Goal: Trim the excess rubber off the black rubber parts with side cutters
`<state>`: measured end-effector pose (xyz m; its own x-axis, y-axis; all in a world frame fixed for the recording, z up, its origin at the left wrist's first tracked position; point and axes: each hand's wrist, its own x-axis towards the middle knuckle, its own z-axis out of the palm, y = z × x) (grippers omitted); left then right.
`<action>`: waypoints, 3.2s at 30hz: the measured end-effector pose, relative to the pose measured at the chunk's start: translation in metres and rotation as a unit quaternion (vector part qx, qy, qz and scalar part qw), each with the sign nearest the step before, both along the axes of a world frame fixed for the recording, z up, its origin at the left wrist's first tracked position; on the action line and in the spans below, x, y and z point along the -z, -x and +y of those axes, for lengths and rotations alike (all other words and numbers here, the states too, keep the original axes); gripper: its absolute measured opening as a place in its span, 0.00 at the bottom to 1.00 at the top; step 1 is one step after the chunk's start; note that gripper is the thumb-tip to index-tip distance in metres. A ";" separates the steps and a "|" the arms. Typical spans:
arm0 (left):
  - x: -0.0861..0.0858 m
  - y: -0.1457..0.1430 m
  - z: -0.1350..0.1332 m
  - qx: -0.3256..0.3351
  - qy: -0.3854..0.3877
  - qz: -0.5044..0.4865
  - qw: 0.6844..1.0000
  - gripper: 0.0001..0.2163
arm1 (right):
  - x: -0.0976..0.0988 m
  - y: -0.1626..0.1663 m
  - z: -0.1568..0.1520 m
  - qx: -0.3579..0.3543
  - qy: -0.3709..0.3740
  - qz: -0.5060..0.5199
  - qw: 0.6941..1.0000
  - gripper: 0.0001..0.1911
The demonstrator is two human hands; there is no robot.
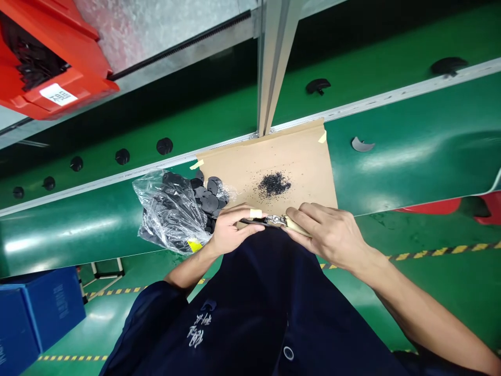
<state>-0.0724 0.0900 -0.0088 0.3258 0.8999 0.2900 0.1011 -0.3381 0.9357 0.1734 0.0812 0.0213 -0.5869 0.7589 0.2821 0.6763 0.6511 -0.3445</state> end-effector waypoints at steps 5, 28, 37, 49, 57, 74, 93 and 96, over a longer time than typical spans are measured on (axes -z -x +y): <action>-0.003 0.007 0.002 0.006 -0.028 0.078 0.997 0.14 | 0.005 -0.004 0.000 0.024 0.028 -0.006 0.999 0.19; 0.056 -0.033 0.022 -0.024 -0.057 0.188 0.980 0.12 | 0.078 -0.015 -0.012 0.220 0.256 0.169 0.926 0.17; 0.037 -0.009 -0.013 -0.045 -0.024 0.200 0.978 0.09 | 0.070 0.027 -0.011 0.081 0.097 0.164 0.978 0.10; 0.006 -0.002 -0.011 -0.026 -0.031 0.109 0.993 0.09 | 0.024 -0.011 -0.003 0.044 0.117 0.247 0.961 0.11; 0.000 -0.005 -0.007 -0.034 -0.094 0.106 0.989 0.05 | 0.017 0.002 -0.005 -0.013 0.084 0.154 0.984 0.11; -0.001 -0.004 -0.010 -0.018 -0.104 0.047 0.993 0.08 | 0.016 -0.006 0.002 -0.021 -0.002 0.053 0.998 0.11; -0.003 -0.005 -0.010 -0.015 -0.135 0.067 0.988 0.11 | 0.014 0.000 -0.010 0.021 -0.060 0.019 0.998 0.11; -0.003 -0.004 -0.010 -0.012 -0.128 0.070 0.989 0.11 | 0.015 0.001 -0.011 0.028 -0.071 0.008 0.997 0.11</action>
